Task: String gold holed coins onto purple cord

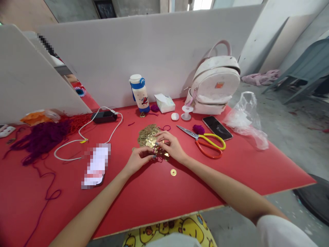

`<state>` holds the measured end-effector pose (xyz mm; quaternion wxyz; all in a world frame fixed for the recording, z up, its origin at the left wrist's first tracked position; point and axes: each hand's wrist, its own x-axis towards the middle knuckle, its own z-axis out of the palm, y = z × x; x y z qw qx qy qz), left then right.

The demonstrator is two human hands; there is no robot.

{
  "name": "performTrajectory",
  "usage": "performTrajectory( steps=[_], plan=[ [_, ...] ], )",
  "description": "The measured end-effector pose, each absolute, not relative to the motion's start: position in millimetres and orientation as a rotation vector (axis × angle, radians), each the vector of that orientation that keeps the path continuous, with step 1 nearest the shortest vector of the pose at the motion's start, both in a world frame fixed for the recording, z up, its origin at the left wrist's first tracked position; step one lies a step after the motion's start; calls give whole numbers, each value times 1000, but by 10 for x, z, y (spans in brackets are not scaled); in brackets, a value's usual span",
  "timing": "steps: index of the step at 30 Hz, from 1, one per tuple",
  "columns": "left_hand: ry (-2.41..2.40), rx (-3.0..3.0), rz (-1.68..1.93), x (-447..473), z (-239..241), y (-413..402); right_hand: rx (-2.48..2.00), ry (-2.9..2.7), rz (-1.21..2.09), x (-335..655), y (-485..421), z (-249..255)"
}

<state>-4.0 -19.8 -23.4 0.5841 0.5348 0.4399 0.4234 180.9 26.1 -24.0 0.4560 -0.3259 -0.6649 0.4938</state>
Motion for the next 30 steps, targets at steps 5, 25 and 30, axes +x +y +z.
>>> performTrajectory(
  steps=[5,25,30],
  plan=[
    [1078,1184,1054,-44,-258,-179,-874,-1594,1199,1854,352,-288],
    [1091,1218,1146,-38,-266,-168,-754,-1855,1196,1873,341,-285],
    [1054,1210,1102,-30,-264,-178,-754,-1870,1089,1851,314,-256]
  ],
)
